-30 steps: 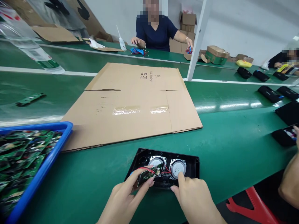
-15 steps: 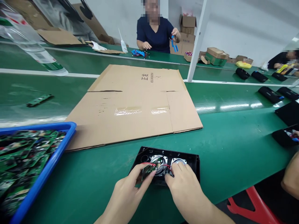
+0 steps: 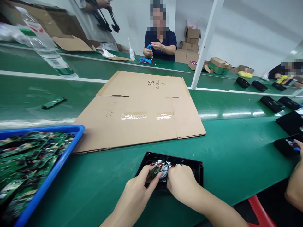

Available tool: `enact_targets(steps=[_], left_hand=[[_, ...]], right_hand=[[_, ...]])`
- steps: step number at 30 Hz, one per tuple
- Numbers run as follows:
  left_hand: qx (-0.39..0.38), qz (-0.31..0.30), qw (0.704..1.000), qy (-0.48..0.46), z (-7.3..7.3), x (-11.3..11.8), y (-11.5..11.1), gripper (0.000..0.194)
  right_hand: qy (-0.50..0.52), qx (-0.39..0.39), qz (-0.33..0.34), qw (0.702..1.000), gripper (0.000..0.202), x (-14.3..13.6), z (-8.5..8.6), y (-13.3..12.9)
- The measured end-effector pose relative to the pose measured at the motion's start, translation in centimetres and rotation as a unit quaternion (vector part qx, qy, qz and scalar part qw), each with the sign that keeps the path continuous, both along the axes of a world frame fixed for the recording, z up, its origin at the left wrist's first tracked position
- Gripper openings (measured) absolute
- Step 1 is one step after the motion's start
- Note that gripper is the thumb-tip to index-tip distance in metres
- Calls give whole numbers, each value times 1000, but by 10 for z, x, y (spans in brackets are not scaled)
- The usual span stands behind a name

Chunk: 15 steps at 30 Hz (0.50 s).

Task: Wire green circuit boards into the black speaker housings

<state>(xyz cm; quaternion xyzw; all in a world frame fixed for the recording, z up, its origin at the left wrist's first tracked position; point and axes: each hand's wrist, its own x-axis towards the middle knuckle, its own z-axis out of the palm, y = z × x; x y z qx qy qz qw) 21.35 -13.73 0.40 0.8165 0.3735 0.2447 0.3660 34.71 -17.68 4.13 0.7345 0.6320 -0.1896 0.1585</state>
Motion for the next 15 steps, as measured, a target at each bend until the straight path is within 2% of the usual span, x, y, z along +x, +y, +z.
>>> enact_targets(steps=[4, 8, 10, 12, 14, 15], left_hand=[[1, 6, 1000, -14, 0, -1, 0, 14], [-28, 9, 999, -26, 0, -2, 0, 13], [-61, 6, 998, -31, 0, -2, -1, 13], [-79, 8, 996, -30, 0, -3, -2, 15], [-86, 14, 996, -29, 0, -3, -2, 17], [-94, 17, 995, -31, 1, -3, -2, 18]], right_hand=[[37, 79, -10, 996, 11, 4, 0, -16], [37, 166, -19, 985, 12, 8, -9, -33], [103, 246, -40, 963, 14, 10, -17, -38], [193, 326, -64, 923, 17, 10, -23, -41], [272, 360, -101, 886, 18, 8, -25, -42], [308, 352, -124, 875, 17, 7, -25, -42]])
